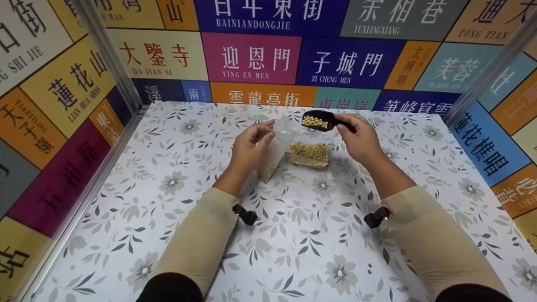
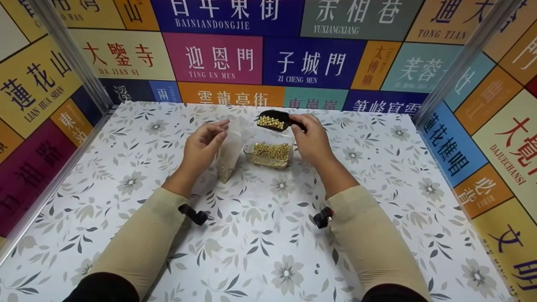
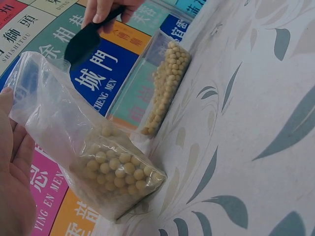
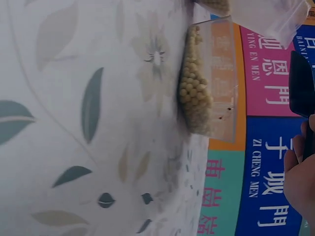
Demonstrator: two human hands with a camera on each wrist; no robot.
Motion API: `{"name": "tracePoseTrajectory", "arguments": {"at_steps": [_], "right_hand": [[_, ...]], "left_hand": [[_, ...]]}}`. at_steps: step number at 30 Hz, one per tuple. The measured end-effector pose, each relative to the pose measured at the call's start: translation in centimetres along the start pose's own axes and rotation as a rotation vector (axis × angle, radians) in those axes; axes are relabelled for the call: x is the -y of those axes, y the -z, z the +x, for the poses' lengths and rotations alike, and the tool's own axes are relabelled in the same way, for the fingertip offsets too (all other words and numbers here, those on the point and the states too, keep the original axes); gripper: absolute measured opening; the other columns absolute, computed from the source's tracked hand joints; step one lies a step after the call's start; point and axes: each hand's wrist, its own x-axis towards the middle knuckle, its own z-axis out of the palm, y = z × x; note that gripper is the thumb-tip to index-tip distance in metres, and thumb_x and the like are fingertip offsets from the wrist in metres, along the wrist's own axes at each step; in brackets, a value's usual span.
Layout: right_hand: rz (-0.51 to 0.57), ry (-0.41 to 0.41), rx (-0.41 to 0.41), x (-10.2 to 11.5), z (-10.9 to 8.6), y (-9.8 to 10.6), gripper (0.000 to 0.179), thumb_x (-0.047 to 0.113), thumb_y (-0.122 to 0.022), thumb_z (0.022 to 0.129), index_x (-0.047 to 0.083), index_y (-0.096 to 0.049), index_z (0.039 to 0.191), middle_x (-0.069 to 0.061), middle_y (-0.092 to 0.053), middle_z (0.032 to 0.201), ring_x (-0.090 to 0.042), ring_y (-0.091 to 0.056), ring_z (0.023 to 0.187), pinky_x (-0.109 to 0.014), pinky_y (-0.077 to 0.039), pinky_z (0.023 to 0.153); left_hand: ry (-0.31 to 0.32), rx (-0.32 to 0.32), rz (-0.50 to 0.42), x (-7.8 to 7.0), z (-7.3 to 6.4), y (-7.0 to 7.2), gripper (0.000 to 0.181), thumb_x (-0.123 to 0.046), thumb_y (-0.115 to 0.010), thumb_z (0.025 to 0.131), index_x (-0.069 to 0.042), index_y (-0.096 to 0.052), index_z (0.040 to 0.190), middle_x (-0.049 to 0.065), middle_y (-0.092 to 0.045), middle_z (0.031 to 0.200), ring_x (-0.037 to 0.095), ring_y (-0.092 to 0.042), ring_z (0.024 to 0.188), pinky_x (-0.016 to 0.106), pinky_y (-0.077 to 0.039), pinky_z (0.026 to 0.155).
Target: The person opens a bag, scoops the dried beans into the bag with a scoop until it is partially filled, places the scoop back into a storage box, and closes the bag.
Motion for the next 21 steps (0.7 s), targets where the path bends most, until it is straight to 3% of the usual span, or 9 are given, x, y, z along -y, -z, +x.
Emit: {"name": "tracePoseTrajectory", "arguments": {"at_steps": [3, 7, 10, 14, 17, 21], "right_hand": [[0.011, 0.038, -0.003, 1.1, 0.0, 0.2, 0.038, 0.027, -0.055, 0.113, 0.015, -0.064, 0.148, -0.007, -0.058, 0.148, -0.017, -0.060, 0.107, -0.017, -0.051, 0.081], [-0.045, 0.081, 0.016, 2.3, -0.1, 0.2, 0.036, 0.025, -0.057, 0.112, 0.017, -0.066, 0.146, -0.006, -0.060, 0.147, -0.015, -0.060, 0.115, -0.017, -0.051, 0.087], [-0.098, 0.110, 0.029, 3.1, -0.2, 0.0, 0.035, 0.023, -0.057, 0.112, 0.017, -0.066, 0.146, -0.006, -0.060, 0.147, -0.018, -0.060, 0.124, -0.025, -0.052, 0.099], [-0.175, 0.156, 0.031, 4.4, -0.5, -0.5, 0.034, 0.022, -0.058, 0.112, 0.017, -0.067, 0.145, -0.006, -0.061, 0.146, -0.025, -0.057, 0.133, -0.046, -0.050, 0.112], [-0.267, 0.257, 0.006, 5.2, -0.8, -0.9, 0.033, 0.019, -0.060, 0.111, 0.015, -0.070, 0.142, -0.009, -0.064, 0.141, -0.031, -0.055, 0.137, -0.054, -0.047, 0.116], [-0.350, 0.390, -0.047, 5.7, -0.9, -1.4, 0.031, 0.013, -0.063, 0.109, 0.011, -0.072, 0.138, -0.011, -0.069, 0.133, -0.035, -0.057, 0.133, -0.054, -0.046, 0.116]], "left_hand": [[0.008, -0.001, -0.004, 0.0, 0.1, -0.1, 0.011, -0.024, -0.072, 0.105, -0.014, -0.072, 0.108, -0.003, -0.074, 0.141, 0.011, -0.070, 0.129, 0.029, -0.057, 0.113], [0.009, -0.007, -0.013, 0.0, 0.0, -0.1, 0.010, -0.023, -0.072, 0.105, -0.013, -0.072, 0.108, -0.004, -0.074, 0.140, 0.011, -0.070, 0.129, 0.027, -0.057, 0.113], [0.005, -0.006, -0.014, 0.0, 0.0, 0.0, 0.009, -0.022, -0.072, 0.105, -0.013, -0.072, 0.108, -0.004, -0.074, 0.139, 0.011, -0.070, 0.129, 0.026, -0.057, 0.112], [0.003, -0.007, -0.012, 0.0, 0.1, -0.1, 0.010, -0.023, -0.072, 0.105, -0.014, -0.072, 0.107, -0.004, -0.074, 0.139, 0.011, -0.071, 0.128, 0.025, -0.057, 0.112], [0.004, -0.006, -0.014, -0.1, 0.0, 0.0, 0.010, -0.023, -0.072, 0.105, -0.013, -0.072, 0.107, -0.003, -0.074, 0.140, 0.011, -0.071, 0.129, 0.026, -0.057, 0.112], [0.006, -0.006, -0.020, -0.2, 0.0, 0.0, 0.011, -0.022, -0.072, 0.105, -0.012, -0.072, 0.108, -0.003, -0.074, 0.140, 0.012, -0.070, 0.129, 0.026, -0.056, 0.113]]}}
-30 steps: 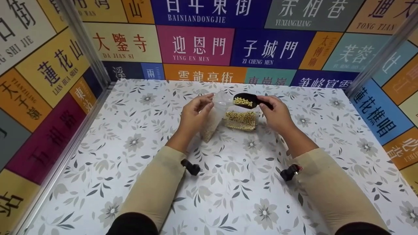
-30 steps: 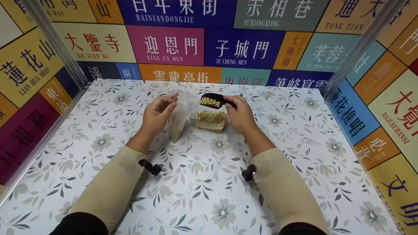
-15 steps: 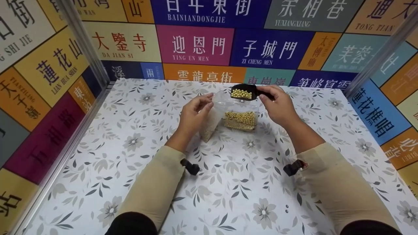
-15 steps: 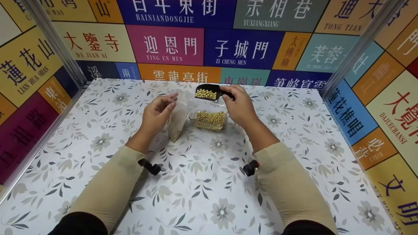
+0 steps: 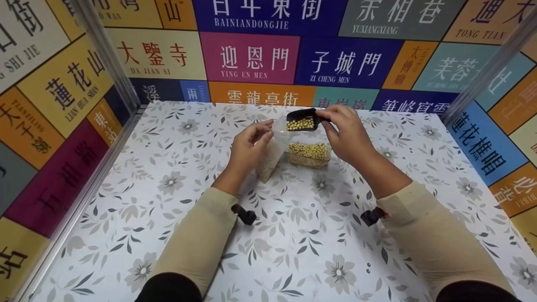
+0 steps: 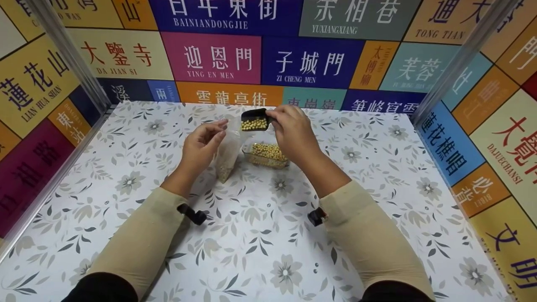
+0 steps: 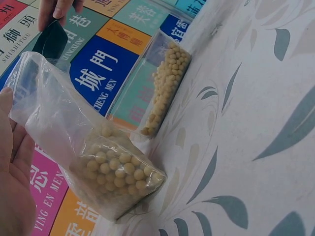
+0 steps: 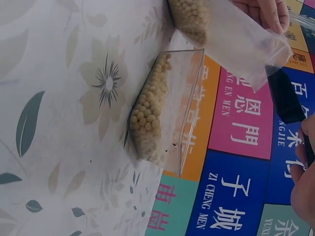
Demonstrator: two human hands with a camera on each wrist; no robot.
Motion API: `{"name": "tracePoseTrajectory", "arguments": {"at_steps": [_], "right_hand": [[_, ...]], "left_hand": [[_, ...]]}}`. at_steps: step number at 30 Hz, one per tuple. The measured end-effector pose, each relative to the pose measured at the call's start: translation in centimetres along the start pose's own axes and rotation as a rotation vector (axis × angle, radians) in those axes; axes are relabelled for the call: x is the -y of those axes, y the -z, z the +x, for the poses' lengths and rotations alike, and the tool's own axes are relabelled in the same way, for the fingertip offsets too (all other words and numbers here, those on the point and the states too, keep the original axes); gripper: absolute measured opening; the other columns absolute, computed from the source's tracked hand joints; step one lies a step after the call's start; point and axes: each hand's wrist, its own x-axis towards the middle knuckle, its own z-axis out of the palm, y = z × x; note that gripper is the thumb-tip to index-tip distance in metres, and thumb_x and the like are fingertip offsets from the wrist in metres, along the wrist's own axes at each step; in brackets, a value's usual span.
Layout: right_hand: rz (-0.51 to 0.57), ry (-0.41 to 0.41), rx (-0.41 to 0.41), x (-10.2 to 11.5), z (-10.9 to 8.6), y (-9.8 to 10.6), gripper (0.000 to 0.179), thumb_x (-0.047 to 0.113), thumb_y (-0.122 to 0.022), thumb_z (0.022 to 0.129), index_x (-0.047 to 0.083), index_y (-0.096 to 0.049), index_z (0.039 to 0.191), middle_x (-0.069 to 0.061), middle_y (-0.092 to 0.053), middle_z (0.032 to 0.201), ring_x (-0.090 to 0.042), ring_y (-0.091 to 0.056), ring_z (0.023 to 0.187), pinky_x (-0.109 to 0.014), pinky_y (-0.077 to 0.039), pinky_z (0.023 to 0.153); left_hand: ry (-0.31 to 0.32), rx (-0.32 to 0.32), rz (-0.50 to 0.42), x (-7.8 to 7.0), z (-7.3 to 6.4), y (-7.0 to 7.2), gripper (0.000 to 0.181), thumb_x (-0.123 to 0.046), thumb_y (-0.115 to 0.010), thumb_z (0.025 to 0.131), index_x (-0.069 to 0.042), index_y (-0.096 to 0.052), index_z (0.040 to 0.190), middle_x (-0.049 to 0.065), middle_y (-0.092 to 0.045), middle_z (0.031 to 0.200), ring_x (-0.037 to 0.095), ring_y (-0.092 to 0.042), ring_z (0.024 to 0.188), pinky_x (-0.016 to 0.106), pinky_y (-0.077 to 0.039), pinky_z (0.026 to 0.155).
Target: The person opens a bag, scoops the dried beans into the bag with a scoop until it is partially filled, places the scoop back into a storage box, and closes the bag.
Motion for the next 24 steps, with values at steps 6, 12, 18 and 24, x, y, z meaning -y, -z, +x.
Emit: {"name": "tracePoseTrajectory", "arguments": {"at_steps": [6, 12, 18, 24], "right_hand": [[-0.011, 0.045, -0.011, 0.3, 0.0, -0.2, 0.030, 0.012, -0.063, 0.109, 0.011, -0.073, 0.137, -0.012, -0.070, 0.132, -0.035, -0.058, 0.131, -0.054, -0.047, 0.115], [0.002, 0.066, -0.027, 0.3, -0.1, -0.1, 0.029, 0.010, -0.063, 0.108, 0.009, -0.074, 0.135, -0.013, -0.070, 0.132, -0.037, -0.058, 0.131, -0.054, -0.046, 0.116], [0.008, 0.049, -0.039, -0.3, -0.3, 0.2, 0.029, 0.009, -0.064, 0.107, 0.009, -0.074, 0.134, -0.013, -0.071, 0.130, -0.037, -0.059, 0.131, -0.056, -0.046, 0.115], [0.008, -0.011, -0.040, -1.5, -0.9, 0.8, 0.030, 0.010, -0.064, 0.108, 0.009, -0.073, 0.136, -0.014, -0.069, 0.132, -0.037, -0.058, 0.130, -0.057, -0.046, 0.114]], "left_hand": [[0.001, -0.005, 0.002, 0.0, 0.0, 0.0, 0.010, -0.021, -0.072, 0.105, -0.011, -0.072, 0.107, -0.002, -0.074, 0.139, 0.013, -0.071, 0.128, 0.027, -0.056, 0.113], [-0.023, -0.004, 0.007, 0.2, 0.0, 0.0, 0.012, -0.022, -0.072, 0.105, -0.011, -0.073, 0.108, -0.002, -0.074, 0.139, 0.013, -0.071, 0.128, 0.026, -0.056, 0.113], [-0.024, -0.003, 0.013, 0.1, 0.0, 0.1, 0.012, -0.023, -0.072, 0.105, -0.012, -0.073, 0.108, -0.002, -0.074, 0.140, 0.012, -0.070, 0.129, 0.026, -0.057, 0.112], [0.000, -0.010, 0.018, -0.1, -0.1, 0.0, 0.011, -0.023, -0.072, 0.104, -0.013, -0.073, 0.107, -0.004, -0.074, 0.139, 0.011, -0.070, 0.130, 0.027, -0.056, 0.113]]}}
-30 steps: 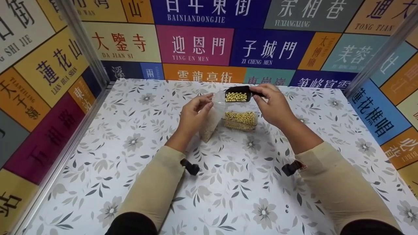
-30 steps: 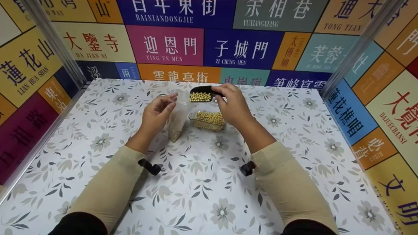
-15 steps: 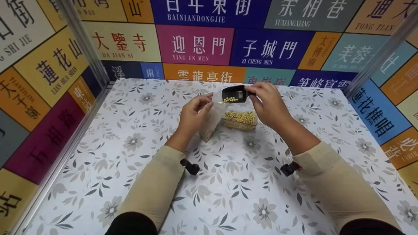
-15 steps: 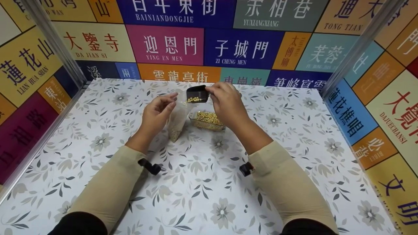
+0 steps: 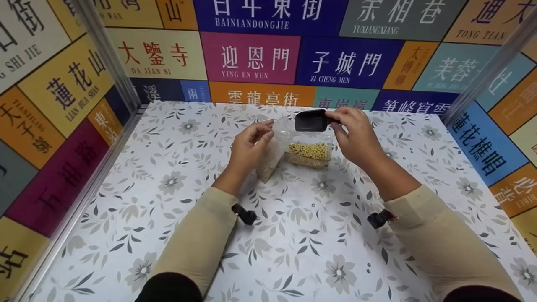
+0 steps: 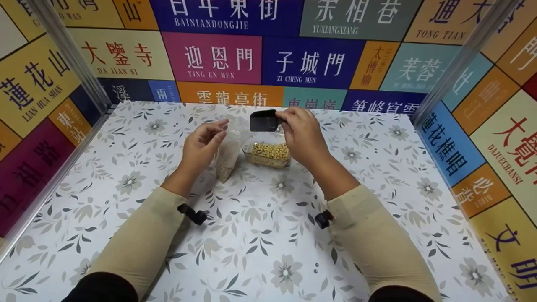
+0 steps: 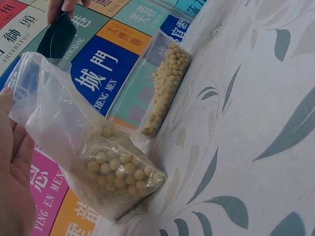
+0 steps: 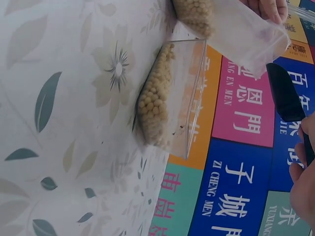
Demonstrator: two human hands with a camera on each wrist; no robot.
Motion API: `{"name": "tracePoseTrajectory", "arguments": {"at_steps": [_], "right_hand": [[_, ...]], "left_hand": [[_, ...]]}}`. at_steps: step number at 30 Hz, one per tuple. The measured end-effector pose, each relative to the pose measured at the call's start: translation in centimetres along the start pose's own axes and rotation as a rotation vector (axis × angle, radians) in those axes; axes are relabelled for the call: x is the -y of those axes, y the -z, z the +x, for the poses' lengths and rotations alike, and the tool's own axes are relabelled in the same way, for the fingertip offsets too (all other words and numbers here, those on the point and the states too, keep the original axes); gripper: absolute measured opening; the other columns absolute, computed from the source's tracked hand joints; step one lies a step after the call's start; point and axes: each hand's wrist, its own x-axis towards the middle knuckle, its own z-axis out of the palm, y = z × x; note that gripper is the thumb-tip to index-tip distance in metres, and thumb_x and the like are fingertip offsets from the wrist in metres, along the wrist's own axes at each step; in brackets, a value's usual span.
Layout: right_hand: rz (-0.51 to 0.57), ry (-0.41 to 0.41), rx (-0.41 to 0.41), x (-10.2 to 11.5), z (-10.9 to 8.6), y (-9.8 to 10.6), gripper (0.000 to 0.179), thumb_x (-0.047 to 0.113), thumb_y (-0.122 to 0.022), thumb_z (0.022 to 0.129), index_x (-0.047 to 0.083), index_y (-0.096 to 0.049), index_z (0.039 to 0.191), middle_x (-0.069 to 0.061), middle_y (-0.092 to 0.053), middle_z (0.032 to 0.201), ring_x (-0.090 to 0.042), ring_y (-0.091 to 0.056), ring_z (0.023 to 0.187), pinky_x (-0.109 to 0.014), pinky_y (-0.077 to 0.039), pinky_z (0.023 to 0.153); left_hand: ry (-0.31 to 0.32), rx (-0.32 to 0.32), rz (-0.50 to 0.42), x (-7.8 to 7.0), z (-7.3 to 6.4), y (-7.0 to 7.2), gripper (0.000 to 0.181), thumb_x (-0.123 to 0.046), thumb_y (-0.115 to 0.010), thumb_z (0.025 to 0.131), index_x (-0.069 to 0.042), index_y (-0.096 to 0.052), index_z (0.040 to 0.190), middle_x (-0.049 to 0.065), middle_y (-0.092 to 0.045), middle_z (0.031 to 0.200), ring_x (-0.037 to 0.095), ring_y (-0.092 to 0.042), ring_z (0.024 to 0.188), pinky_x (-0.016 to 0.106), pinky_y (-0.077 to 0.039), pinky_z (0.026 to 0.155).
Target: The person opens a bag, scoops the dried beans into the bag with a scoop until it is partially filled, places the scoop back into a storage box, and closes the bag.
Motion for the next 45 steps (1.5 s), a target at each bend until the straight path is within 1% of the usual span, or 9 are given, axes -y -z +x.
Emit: {"name": "tracePoseTrajectory", "arguments": {"at_steps": [5, 10, 13, 17, 22, 28, 34, 40, 45], "right_hand": [[0.031, -0.114, 0.016, -1.5, -0.9, 0.2, 0.033, 0.012, -0.060, 0.110, 0.008, -0.069, 0.141, -0.015, -0.067, 0.136, -0.037, -0.057, 0.132, -0.058, -0.046, 0.113], [0.024, -0.236, 0.106, -2.9, -2.1, -0.2, 0.035, 0.014, -0.058, 0.111, 0.008, -0.066, 0.145, -0.014, -0.064, 0.139, -0.035, -0.058, 0.132, -0.055, -0.050, 0.113], [0.010, -0.272, 0.163, -3.4, -2.8, -0.4, 0.036, 0.014, -0.057, 0.111, 0.009, -0.065, 0.146, -0.014, -0.063, 0.141, -0.036, -0.058, 0.134, -0.055, -0.052, 0.113], [-0.022, -0.301, 0.232, -3.4, -3.6, -0.7, 0.037, 0.015, -0.056, 0.112, 0.011, -0.063, 0.148, -0.013, -0.062, 0.144, -0.038, -0.056, 0.137, -0.057, -0.052, 0.113], [-0.043, -0.309, 0.283, -3.2, -4.0, -1.0, 0.037, 0.013, -0.055, 0.111, 0.010, -0.064, 0.147, -0.015, -0.063, 0.142, -0.039, -0.056, 0.136, -0.057, -0.051, 0.114], [-0.053, -0.297, 0.293, -3.2, -4.1, -1.2, 0.036, 0.010, -0.055, 0.110, 0.007, -0.066, 0.144, -0.017, -0.063, 0.139, -0.040, -0.055, 0.135, -0.059, -0.048, 0.115], [-0.104, -0.267, 0.330, -3.6, -4.2, -1.3, 0.036, 0.008, -0.055, 0.108, 0.005, -0.068, 0.142, -0.018, -0.065, 0.135, -0.042, -0.054, 0.132, -0.060, -0.046, 0.113], [-0.161, -0.234, 0.368, -3.8, -4.2, -1.4, 0.036, 0.006, -0.057, 0.107, 0.004, -0.069, 0.140, -0.019, -0.066, 0.131, -0.044, -0.056, 0.129, -0.060, -0.047, 0.112], [-0.218, -0.172, 0.400, -3.2, -3.7, -1.5, 0.035, 0.005, -0.058, 0.105, 0.004, -0.070, 0.138, -0.019, -0.068, 0.125, -0.045, -0.060, 0.124, -0.059, -0.049, 0.111]], "left_hand": [[0.014, -0.006, 0.001, -0.2, 0.0, 0.0, 0.010, -0.023, -0.072, 0.104, -0.013, -0.073, 0.107, -0.005, -0.075, 0.139, 0.010, -0.070, 0.129, 0.026, -0.056, 0.113], [0.009, 0.000, 0.005, -0.1, 0.0, 0.0, 0.011, -0.024, -0.072, 0.104, -0.013, -0.073, 0.107, -0.005, -0.074, 0.139, 0.010, -0.070, 0.128, 0.025, -0.056, 0.112], [0.008, 0.010, 0.017, -0.1, 0.0, 0.0, 0.011, -0.024, -0.072, 0.105, -0.013, -0.073, 0.107, -0.005, -0.074, 0.140, 0.010, -0.070, 0.129, 0.026, -0.056, 0.113], [-0.006, 0.021, 0.032, -0.1, 0.1, 0.1, 0.013, -0.026, -0.071, 0.105, -0.013, -0.071, 0.108, -0.004, -0.073, 0.141, 0.011, -0.069, 0.131, 0.027, -0.056, 0.114], [-0.004, 0.019, 0.023, -0.1, 0.1, 0.1, 0.012, -0.025, -0.071, 0.105, -0.014, -0.072, 0.110, -0.005, -0.073, 0.141, 0.009, -0.069, 0.131, 0.026, -0.056, 0.113], [0.013, 0.018, 0.029, -0.1, 0.1, 0.1, 0.009, -0.025, -0.071, 0.105, -0.016, -0.071, 0.109, -0.008, -0.073, 0.141, 0.005, -0.068, 0.129, 0.023, -0.055, 0.113], [0.015, 0.019, 0.019, -0.2, 0.0, 0.0, 0.009, -0.025, -0.071, 0.105, -0.016, -0.071, 0.109, -0.009, -0.073, 0.141, 0.002, -0.068, 0.128, 0.021, -0.055, 0.112], [0.014, 0.021, 0.010, -0.3, 0.1, 0.0, 0.008, -0.025, -0.071, 0.105, -0.017, -0.072, 0.109, -0.009, -0.073, 0.141, 0.005, -0.068, 0.129, 0.025, -0.056, 0.113], [-0.012, 0.026, 0.022, -0.2, 0.0, 0.2, 0.013, -0.025, -0.071, 0.106, -0.014, -0.072, 0.110, -0.004, -0.073, 0.141, 0.010, -0.069, 0.130, 0.027, -0.056, 0.113]]}}
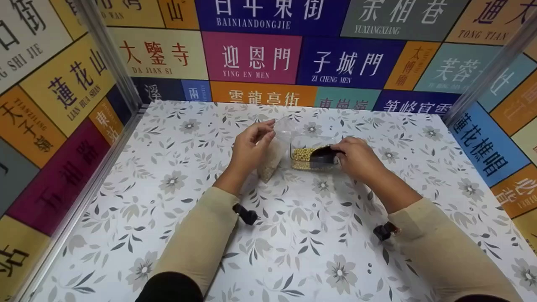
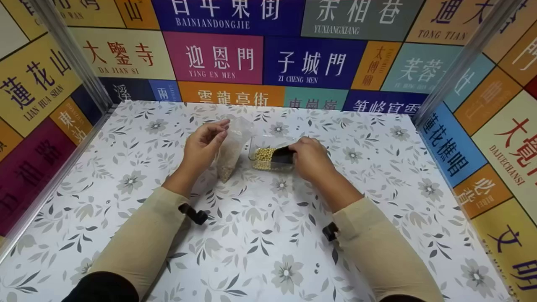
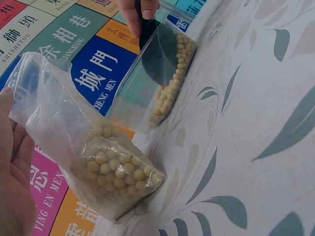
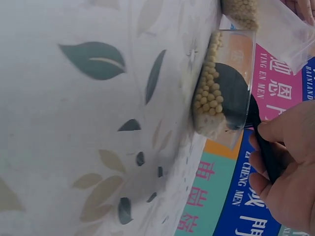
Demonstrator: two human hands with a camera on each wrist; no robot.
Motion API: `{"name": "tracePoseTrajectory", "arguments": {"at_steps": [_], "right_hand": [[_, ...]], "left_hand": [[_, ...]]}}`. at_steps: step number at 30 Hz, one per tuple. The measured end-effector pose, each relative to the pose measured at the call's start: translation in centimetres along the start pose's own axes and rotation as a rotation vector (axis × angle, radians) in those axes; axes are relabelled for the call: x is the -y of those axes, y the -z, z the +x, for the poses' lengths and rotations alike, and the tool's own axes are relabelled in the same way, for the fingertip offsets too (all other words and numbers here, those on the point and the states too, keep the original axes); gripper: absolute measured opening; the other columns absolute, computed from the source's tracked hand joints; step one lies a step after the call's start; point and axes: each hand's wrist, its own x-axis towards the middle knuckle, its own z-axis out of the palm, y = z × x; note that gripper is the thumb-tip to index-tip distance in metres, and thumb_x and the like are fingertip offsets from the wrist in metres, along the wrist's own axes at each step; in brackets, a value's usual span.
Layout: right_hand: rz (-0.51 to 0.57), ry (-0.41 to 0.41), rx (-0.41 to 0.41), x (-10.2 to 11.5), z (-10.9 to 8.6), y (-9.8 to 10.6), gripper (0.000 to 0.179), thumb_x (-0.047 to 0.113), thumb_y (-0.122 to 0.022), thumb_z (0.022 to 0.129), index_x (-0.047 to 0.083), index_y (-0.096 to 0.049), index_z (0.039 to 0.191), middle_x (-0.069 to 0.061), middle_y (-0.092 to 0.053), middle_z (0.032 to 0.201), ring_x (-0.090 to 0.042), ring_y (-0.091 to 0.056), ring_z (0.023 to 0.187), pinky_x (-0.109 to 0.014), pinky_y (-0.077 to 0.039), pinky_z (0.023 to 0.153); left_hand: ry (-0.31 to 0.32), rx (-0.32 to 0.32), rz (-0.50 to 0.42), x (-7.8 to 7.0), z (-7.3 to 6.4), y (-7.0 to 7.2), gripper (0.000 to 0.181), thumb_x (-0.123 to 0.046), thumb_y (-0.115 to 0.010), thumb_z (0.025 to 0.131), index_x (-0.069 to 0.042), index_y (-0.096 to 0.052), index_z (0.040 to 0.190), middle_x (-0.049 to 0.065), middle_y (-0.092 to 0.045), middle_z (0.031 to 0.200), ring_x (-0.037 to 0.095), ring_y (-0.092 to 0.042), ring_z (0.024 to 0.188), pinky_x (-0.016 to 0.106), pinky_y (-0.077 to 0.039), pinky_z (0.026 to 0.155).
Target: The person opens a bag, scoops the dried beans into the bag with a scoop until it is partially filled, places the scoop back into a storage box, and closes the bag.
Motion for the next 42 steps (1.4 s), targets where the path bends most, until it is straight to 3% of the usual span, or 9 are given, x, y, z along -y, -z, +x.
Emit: {"name": "tracePoseTrajectory", "arguments": {"at_steps": [8, 19, 26, 42], "right_hand": [[-0.038, 0.027, 0.057, 0.9, 1.1, 0.1, 0.034, 0.004, -0.057, 0.106, 0.004, -0.071, 0.137, -0.020, -0.070, 0.124, -0.044, -0.061, 0.125, -0.059, -0.051, 0.113], [0.138, -0.009, 0.101, 0.6, 2.1, -1.8, 0.035, 0.007, -0.057, 0.108, 0.007, -0.069, 0.142, -0.018, -0.068, 0.129, -0.040, -0.061, 0.127, -0.058, -0.051, 0.110], [0.284, -0.075, 0.109, 0.4, 2.2, -3.0, 0.035, 0.012, -0.057, 0.110, 0.008, -0.067, 0.143, -0.017, -0.065, 0.137, -0.037, -0.060, 0.132, -0.056, -0.048, 0.114], [0.477, -0.116, 0.024, 0.1, 1.6, -3.9, 0.036, 0.015, -0.058, 0.110, 0.009, -0.066, 0.144, -0.018, -0.059, 0.150, -0.036, -0.052, 0.145, -0.054, -0.040, 0.126]], "left_hand": [[0.008, -0.003, 0.006, 0.3, 0.0, -0.1, 0.011, -0.027, -0.070, 0.106, -0.018, -0.072, 0.109, -0.007, -0.073, 0.142, 0.007, -0.068, 0.131, 0.025, -0.056, 0.113], [-0.001, -0.004, -0.012, 0.3, 0.0, -0.1, 0.010, -0.024, -0.071, 0.106, -0.015, -0.072, 0.109, -0.004, -0.073, 0.141, 0.009, -0.069, 0.131, 0.027, -0.056, 0.114], [0.004, -0.006, -0.032, 0.1, 0.0, 0.0, 0.011, -0.023, -0.072, 0.105, -0.013, -0.073, 0.110, -0.004, -0.073, 0.141, 0.010, -0.070, 0.130, 0.026, -0.056, 0.112], [0.027, -0.013, -0.022, 0.1, 0.0, -0.1, 0.010, -0.022, -0.071, 0.105, -0.014, -0.073, 0.109, -0.004, -0.073, 0.141, 0.010, -0.069, 0.130, 0.027, -0.056, 0.114]]}}
